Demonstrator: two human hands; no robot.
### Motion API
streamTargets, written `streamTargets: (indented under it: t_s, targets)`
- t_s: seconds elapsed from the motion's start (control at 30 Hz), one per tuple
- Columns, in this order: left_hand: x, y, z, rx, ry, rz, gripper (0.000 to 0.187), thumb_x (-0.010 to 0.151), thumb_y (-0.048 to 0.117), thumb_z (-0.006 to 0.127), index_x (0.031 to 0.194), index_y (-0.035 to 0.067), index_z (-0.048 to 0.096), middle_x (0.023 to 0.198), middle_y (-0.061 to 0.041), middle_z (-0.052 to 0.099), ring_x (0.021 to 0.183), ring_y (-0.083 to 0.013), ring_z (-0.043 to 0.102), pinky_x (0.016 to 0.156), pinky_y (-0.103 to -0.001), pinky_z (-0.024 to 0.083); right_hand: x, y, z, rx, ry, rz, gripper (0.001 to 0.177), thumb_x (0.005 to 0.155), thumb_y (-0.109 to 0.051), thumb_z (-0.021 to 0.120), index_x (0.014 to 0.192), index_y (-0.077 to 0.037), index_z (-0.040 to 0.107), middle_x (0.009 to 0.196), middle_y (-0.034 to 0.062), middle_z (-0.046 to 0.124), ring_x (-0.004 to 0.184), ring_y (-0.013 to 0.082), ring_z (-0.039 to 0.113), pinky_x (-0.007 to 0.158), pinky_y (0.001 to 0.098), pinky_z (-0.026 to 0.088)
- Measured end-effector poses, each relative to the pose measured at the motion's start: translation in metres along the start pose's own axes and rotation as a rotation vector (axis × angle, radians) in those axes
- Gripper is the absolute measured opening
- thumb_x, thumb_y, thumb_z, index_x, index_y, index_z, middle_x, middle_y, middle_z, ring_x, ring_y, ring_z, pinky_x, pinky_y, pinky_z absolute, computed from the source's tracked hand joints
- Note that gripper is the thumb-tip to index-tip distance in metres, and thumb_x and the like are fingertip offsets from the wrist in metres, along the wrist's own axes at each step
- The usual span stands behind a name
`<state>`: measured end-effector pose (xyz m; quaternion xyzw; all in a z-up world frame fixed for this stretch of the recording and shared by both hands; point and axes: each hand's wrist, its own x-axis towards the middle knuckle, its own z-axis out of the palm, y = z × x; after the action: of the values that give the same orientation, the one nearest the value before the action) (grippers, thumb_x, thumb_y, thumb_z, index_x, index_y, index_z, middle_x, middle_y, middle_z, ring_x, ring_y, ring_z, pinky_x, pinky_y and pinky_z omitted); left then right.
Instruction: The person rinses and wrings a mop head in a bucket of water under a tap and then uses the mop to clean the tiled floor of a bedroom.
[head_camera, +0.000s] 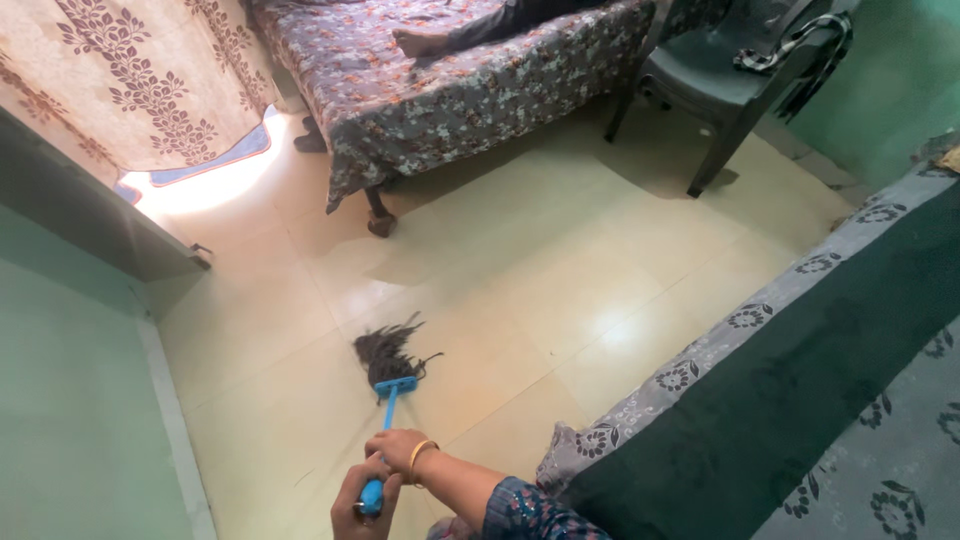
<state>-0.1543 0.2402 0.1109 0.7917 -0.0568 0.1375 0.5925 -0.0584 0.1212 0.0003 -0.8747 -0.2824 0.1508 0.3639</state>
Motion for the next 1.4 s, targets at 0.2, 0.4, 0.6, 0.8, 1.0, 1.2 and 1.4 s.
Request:
streamTargets:
  t_s: [0.2,0.4,0.6,0.8,1.0,1.2,1.4]
  targets:
    - [0.008,0.044,0.048,-0.083,-0.163,0.019,0.02,0.075,0.003,0.081,0.087,0.004,0.065,0.094,-0.011,0.072,0.089,-0.0229,0.071,0.082,-0.034,0.057,-0.051,0.019,-0.05,-0.174,-0.032,0.166,0.025,0.084,-0.029,0.07,0.108,-0.024,0.068,0.115,0.001,0.068,0.107,0.0271,0.069,0.081,0.0451,0.056]
    - [0.019,0.077,0.14,-0.173,-0.429,0.215,0.017,0.08,0.008,0.079,0.087,0.006,0.063,0.089,-0.011,0.069,0.096,-0.0283,0.07,0.105,-0.044,0.05,-0.142,0.081,-0.107,-0.208,0.1,0.421,0.023,0.092,-0.044,0.063,0.104,-0.024,0.067,0.114,0.0022,0.066,0.103,0.0288,0.068,0.08,0.0466,0.056]
    - [0.027,0.079,0.255,-0.339,-0.746,0.185,0.021,0.087,0.013,0.08,0.096,0.006,0.062,0.094,-0.012,0.072,0.103,-0.0283,0.072,0.121,-0.049,0.036,-0.232,0.165,-0.159,-0.221,0.257,0.735,0.035,0.092,-0.056,0.059,0.104,-0.024,0.066,0.118,0.0043,0.066,0.101,0.0326,0.068,0.083,0.0475,0.055]
    - [0.026,0.084,0.327,-0.401,-0.976,-0.138,0.024,0.085,0.018,0.082,0.1,0.009,0.066,0.127,-0.009,0.069,0.124,-0.0212,0.062,0.102,-0.039,0.049,-0.299,0.203,-0.198,-0.197,0.321,1.003,0.033,0.088,-0.053,0.061,0.1,-0.023,0.07,0.113,0.0071,0.068,0.104,0.0336,0.068,0.086,0.0478,0.055]
    - [0.029,0.07,0.323,-0.41,-0.894,-0.15,0.019,0.087,0.017,0.081,0.095,0.007,0.067,0.116,-0.01,0.076,0.108,-0.0194,0.069,0.095,-0.034,0.054,-0.291,0.188,-0.208,-0.225,0.2,0.996,0.037,0.076,-0.043,0.075,0.104,-0.02,0.069,0.108,0.0128,0.071,0.104,0.0372,0.068,0.086,0.0485,0.056]
    - [0.035,0.054,0.24,-0.264,-0.626,-0.095,0.014,0.087,0.015,0.079,0.094,0.005,0.072,0.096,-0.007,0.079,0.089,-0.0128,0.072,0.082,-0.03,0.057,-0.22,0.134,-0.169,-0.22,0.124,0.851,0.023,0.084,-0.031,0.073,0.103,-0.018,0.07,0.102,0.0174,0.071,0.1,0.0394,0.068,0.086,0.0501,0.056]
    - [0.035,0.05,0.109,-0.143,-0.444,-0.097,0.013,0.089,0.014,0.077,0.095,0.004,0.075,0.087,-0.008,0.079,0.078,-0.0107,0.068,0.073,-0.028,0.057,-0.134,0.065,-0.081,-0.2,0.283,0.62,0.011,0.086,-0.023,0.068,0.093,-0.015,0.068,0.095,0.0157,0.072,0.096,0.0373,0.069,0.081,0.0513,0.056]
